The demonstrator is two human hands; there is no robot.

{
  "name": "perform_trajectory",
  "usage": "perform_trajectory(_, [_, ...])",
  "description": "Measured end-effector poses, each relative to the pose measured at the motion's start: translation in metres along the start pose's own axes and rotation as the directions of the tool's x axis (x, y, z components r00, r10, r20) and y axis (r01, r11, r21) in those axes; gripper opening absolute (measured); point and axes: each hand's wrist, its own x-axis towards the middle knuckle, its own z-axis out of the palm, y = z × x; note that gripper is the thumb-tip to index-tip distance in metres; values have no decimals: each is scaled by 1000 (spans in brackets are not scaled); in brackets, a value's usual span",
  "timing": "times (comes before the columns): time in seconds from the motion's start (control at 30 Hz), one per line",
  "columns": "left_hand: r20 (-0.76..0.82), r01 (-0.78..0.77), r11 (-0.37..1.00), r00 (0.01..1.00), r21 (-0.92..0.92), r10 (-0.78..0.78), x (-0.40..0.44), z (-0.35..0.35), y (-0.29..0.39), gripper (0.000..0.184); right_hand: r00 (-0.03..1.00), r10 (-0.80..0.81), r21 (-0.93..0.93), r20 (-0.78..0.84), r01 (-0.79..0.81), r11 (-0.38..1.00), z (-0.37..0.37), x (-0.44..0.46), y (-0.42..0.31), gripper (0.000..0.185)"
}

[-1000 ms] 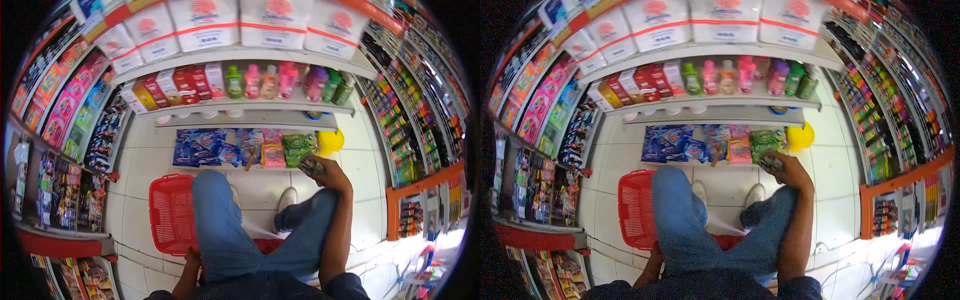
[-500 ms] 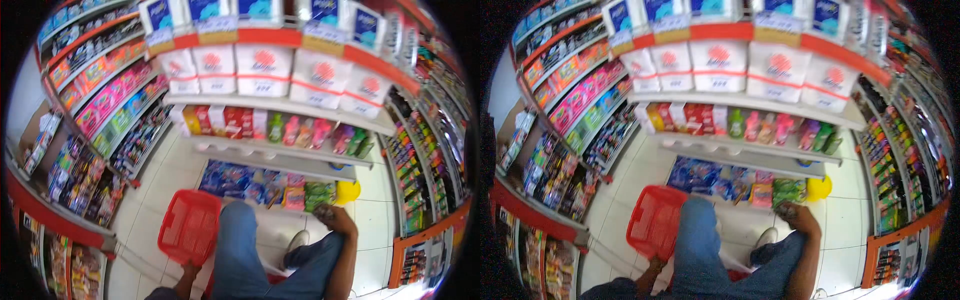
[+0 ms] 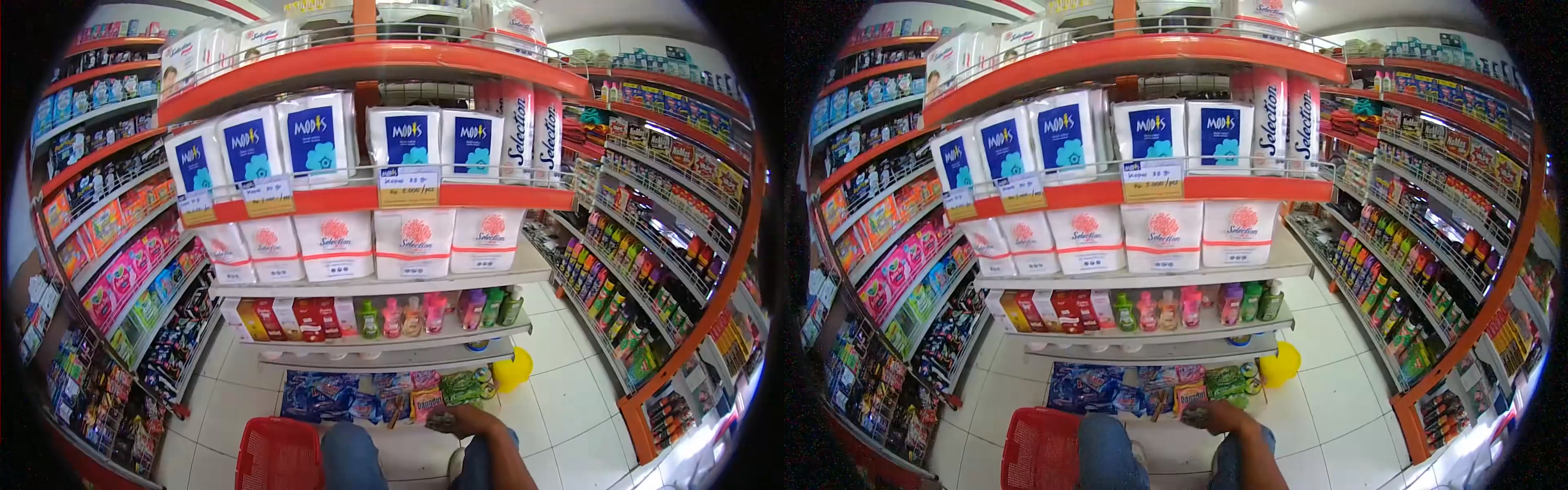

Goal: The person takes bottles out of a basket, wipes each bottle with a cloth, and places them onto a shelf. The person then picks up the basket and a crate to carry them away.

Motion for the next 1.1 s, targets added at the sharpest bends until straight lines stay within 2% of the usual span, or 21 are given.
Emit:
perform_trajectory(0.07, [24, -126, 989, 992, 72, 125, -1, 6, 21, 79, 999, -30, 56, -12, 31, 998, 2, 18, 4, 50])
perform_trajectory(0.13, [112, -272, 949, 960, 161, 257, 13, 6, 41, 84, 997, -42, -60, 71, 46, 997, 8, 30, 9, 59])
perform_trajectory(0.17, [170, -353, 915, 931, 196, 323, 22, 9, 52, 87, 999, -12, -32, 35, 13, 999, 10, 35, 9, 59])
perform_trajectory(0.2, [218, -373, 905, 919, 204, 329, 37, 12, 53, 87, 996, 3, 10, 85, -4, 1000, 12, 39, 8, 60])
perform_trajectory(0.27, [175, -569, 582, 786, 581, 593, 61, 26, 46, 79, 991, 36, 60, 133, -44, 997, 14, 44, 17, 61])
perform_trajectory(0.3, [186, -577, 368, 685, 729, 705, 66, 33, 43, 77, 992, -21, 56, 121, 14, 998, 22, 45, 23, 59])
perform_trajectory(0.33, [205, -586, 366, 688, 723, 696, 72, 38, 40, 77, 990, -80, 51, 112, 75, 996, 30, 47, 30, 56])
perform_trajectory(0.37, [237, -590, 377, 710, 714, 663, 68, 47, 75, 72, 985, -140, 41, 99, 136, 990, 30, 51, 35, 54])
perform_trajectory(0.53, [458, -638, 390, 759, 664, 462, 50, 71, 279, 48, 989, -43, 93, 141, 30, 995, 7, 49, 16, 40])
perform_trajectory(0.57, [516, -657, 384, 751, 649, 412, 50, 75, 305, 43, 971, 42, 91, 237, -65, 994, -1, 55, 10, 35])
perform_trajectory(0.6, [569, -690, 365, 723, 626, 391, 65, 82, 300, 43, 936, 125, 92, 330, -164, 982, -6, 61, 4, 29])
perform_trajectory(0.63, [613, -730, 453, 680, 512, 402, 83, 90, 284, 40, 885, 199, 92, 420, -259, 961, -5, 67, 3, 24])
perform_trajectory(0.67, [649, -747, 538, 637, 389, 416, 101, 99, 264, 37, 886, 228, 130, 405, -302, 944, 5, 75, 5, 24])
perform_trajectory(0.7, [672, -743, 617, 598, 260, 437, 117, 108, 248, 35, 897, 207, 80, 391, -257, 963, 18, 87, 12, 26])
perform_trajectory(0.73, [702, -757, 608, 568, 240, 430, 129, 113, 232, 35, 907, 181, 20, 381, -204, 979, 31, 98, 19, 29])
perform_trajectory(0.8, [757, -612, 754, 603, 238, 251, 151, 117, 207, 35, 921, 150, -39, 359, -146, 989, 47, 114, 40, 31])
perform_trajectory(0.83, [772, -528, 810, 616, 257, 157, 161, 121, 209, 35, 948, -14, -30, 317, 25, 999, 57, 122, 56, 31])
perform_trajectory(0.9, [771, -509, 793, 632, 335, 80, 164, 129, 228, 36, 905, -351, -31, 239, 368, 929, 71, 134, 78, 32])
perform_trajectory(0.97, [749, -461, 778, 662, 428, -20, 176, 132, 208, 38, 908, -387, 23, 163, 389, 921, 74, 133, 71, 33])
perform_trajectory(1.03, [746, -597, 669, 659, 443, 94, 200, 136, 176, 41, 912, -410, 81, 26, 407, 910, 85, 128, 79, 35])
perform_trajectory(1.1, [751, -588, 674, 656, 447, 74, 195, 132, 171, 34, 937, -339, 122, -88, 348, 930, 102, 116, 82, 44])
